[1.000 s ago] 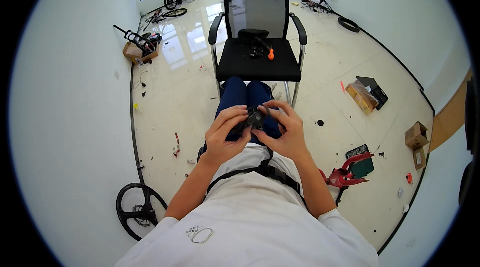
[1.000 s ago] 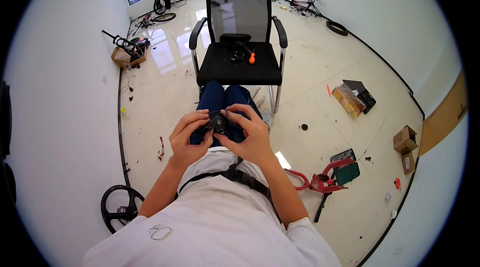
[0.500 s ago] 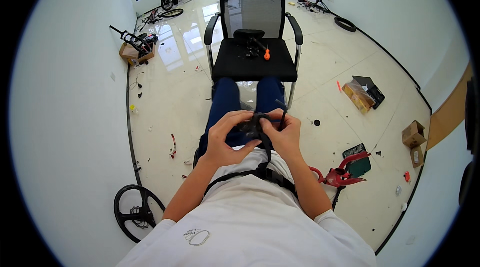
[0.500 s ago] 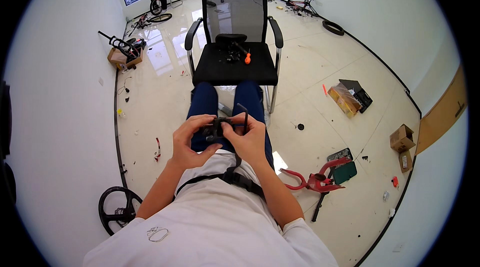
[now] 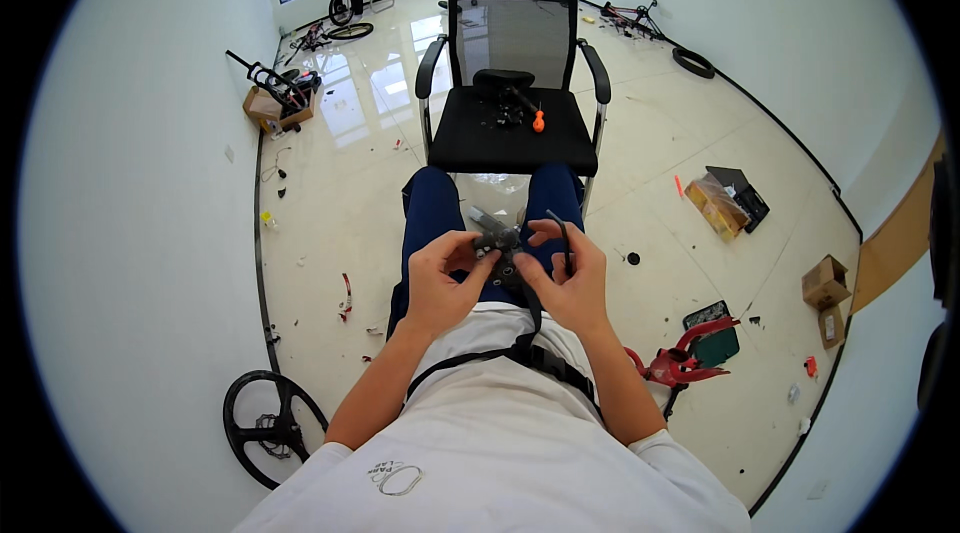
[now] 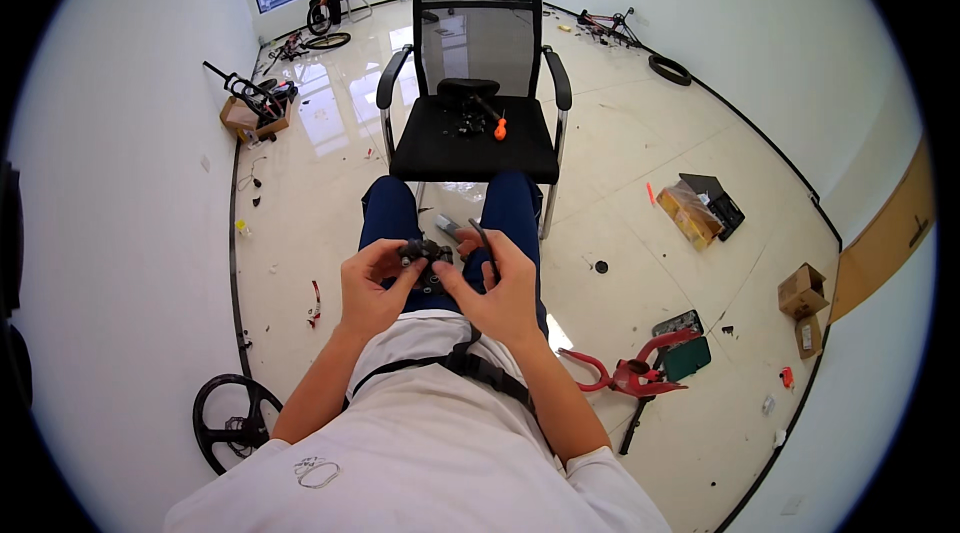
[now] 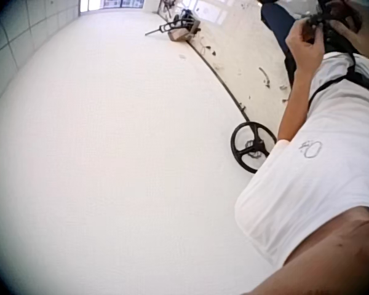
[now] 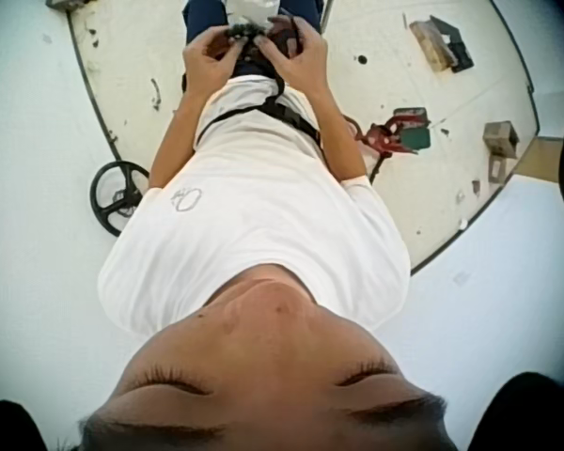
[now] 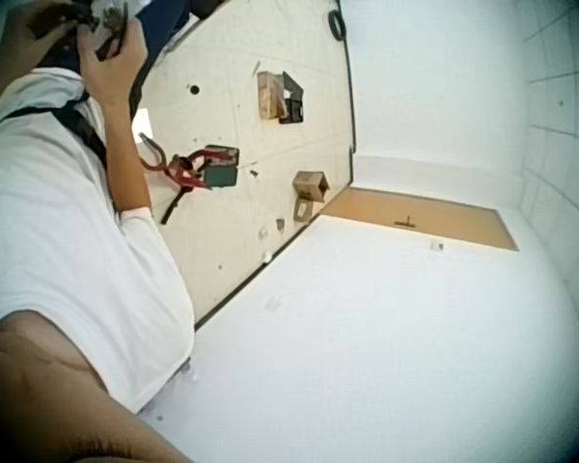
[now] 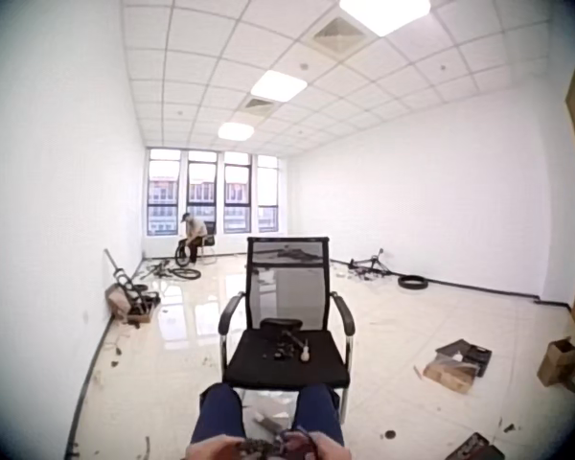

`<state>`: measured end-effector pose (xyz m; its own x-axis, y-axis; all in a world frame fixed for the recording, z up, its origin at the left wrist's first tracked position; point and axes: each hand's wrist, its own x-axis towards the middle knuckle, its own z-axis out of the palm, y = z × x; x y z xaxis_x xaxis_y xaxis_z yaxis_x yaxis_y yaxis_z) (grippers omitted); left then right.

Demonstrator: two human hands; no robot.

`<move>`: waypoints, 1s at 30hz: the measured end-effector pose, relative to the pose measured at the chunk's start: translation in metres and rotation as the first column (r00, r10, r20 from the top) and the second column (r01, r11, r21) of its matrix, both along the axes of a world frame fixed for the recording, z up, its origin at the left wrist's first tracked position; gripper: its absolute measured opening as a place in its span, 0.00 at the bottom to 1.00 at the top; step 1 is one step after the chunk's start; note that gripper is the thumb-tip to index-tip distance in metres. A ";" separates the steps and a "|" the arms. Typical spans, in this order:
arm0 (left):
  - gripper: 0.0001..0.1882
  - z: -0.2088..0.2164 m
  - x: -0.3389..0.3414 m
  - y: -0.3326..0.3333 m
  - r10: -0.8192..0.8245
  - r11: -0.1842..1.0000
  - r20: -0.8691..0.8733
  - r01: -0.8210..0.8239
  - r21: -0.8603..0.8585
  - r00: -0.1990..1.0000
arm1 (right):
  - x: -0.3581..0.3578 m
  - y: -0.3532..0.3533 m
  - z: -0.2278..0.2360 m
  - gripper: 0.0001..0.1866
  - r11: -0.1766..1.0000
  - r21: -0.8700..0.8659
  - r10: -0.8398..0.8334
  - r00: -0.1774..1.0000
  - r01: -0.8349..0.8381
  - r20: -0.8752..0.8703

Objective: The person sits on a chair and assembles a small mechanical component using a screwdriver and pliers. They insert screws, tighten them, and adjust parts while handling small hardware pieces on the chair seat.

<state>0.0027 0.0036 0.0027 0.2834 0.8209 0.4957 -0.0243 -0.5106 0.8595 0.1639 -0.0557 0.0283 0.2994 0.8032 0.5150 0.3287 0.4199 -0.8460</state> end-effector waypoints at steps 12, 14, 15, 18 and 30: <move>0.15 -0.015 -0.010 0.076 0.132 0.976 0.007 -0.129 -0.174 0.991 | -0.018 0.134 -0.019 0.12 0.999 0.006 0.054 0.998 -0.054 0.019; 0.17 -0.020 -0.016 0.084 0.052 0.966 0.151 -0.012 -0.257 0.987 | -0.032 0.150 -0.014 0.13 0.994 0.024 0.109 0.992 -0.110 0.060; 0.17 -0.029 -0.017 0.090 0.023 0.957 0.175 0.029 -0.288 0.984 | -0.033 0.155 -0.016 0.14 0.991 0.020 0.127 0.989 -0.129 0.076; 0.12 -0.070 -0.027 0.111 -0.014 0.922 0.121 0.060 -0.383 0.993 | -0.022 0.186 -0.056 0.16 0.976 -0.051 0.218 0.970 -0.214 0.105; 0.12 -0.120 -0.027 0.110 0.090 0.831 0.234 0.056 -0.553 0.968 | 0.115 0.292 -0.190 0.21 0.748 -0.592 -0.209 0.953 0.301 0.220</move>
